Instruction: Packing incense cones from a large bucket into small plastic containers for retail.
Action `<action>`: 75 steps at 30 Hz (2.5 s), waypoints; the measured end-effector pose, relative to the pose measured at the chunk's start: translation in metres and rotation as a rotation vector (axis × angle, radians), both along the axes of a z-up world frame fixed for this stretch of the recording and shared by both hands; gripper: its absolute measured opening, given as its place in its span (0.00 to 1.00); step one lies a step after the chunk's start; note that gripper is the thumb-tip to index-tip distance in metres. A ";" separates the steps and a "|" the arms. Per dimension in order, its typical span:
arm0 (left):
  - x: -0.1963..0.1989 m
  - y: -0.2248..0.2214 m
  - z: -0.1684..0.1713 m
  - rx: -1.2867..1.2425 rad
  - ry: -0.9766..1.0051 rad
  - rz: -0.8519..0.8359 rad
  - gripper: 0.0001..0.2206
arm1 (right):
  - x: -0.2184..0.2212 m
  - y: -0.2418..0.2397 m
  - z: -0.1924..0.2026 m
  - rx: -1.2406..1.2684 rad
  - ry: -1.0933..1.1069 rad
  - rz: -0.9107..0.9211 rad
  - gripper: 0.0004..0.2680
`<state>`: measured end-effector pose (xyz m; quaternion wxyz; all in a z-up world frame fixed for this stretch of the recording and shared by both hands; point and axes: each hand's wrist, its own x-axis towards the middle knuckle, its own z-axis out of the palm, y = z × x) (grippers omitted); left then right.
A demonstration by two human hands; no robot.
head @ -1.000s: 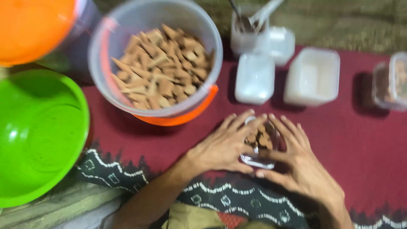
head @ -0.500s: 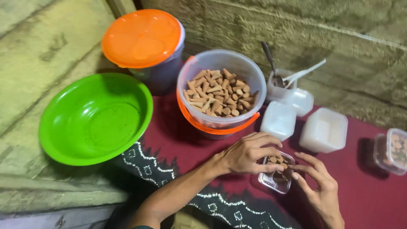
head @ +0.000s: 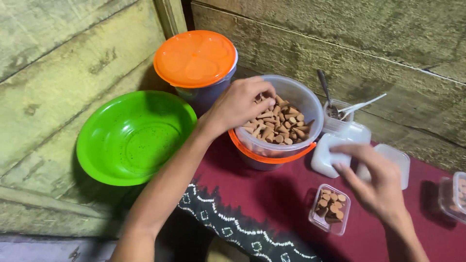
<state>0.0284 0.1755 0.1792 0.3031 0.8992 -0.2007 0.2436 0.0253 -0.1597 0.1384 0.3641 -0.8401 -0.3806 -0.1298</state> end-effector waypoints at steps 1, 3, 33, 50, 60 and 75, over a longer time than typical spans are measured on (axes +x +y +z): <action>0.018 0.003 -0.003 0.002 0.001 0.003 0.04 | 0.012 0.023 0.013 0.002 0.001 0.003 0.08; 0.051 0.002 -0.017 0.346 0.297 0.115 0.05 | 0.029 0.064 0.034 -0.062 0.006 0.048 0.08; 0.068 0.005 -0.046 0.163 0.503 0.143 0.11 | 0.146 0.153 -0.022 -0.517 0.256 -0.107 0.17; 0.058 0.010 -0.043 -0.164 0.183 0.083 0.07 | 0.130 0.140 -0.012 -0.066 0.238 -0.097 0.11; 0.059 0.008 -0.045 -0.149 0.130 0.085 0.08 | 0.122 0.135 -0.007 0.054 0.246 -0.067 0.09; 0.055 0.006 -0.040 -0.131 0.166 0.116 0.08 | 0.125 0.139 -0.010 0.040 0.236 -0.086 0.09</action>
